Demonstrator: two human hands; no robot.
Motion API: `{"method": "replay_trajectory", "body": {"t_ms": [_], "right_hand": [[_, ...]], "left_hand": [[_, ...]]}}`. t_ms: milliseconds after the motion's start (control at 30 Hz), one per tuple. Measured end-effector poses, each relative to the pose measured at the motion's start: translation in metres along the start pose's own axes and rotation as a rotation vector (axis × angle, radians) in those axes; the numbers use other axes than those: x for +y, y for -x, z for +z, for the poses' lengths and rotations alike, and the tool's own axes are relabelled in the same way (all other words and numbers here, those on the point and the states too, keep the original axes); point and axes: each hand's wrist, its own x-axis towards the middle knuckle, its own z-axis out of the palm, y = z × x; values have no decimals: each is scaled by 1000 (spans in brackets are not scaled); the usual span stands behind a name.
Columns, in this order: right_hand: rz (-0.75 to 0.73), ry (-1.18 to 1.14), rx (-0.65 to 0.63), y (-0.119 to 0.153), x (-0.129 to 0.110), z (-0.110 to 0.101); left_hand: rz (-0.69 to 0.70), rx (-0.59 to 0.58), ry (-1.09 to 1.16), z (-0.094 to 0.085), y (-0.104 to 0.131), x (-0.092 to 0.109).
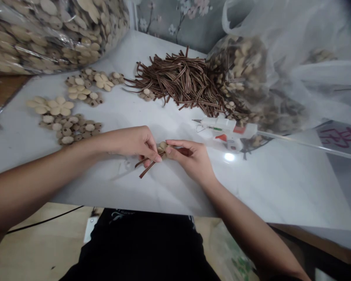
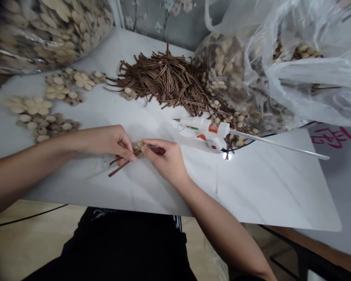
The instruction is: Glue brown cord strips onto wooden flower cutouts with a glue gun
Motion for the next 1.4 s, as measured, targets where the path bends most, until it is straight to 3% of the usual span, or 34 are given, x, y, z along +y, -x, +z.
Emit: {"method": "replay_trajectory", "body": {"t_ms": [667, 1400], "right_hand": [[19, 72, 2, -1, -1, 1], [58, -12, -4, -3, -3, 2]], "left_hand": [[11, 1, -14, 0, 1, -2], [-31, -3, 5, 1, 2, 1]]}}
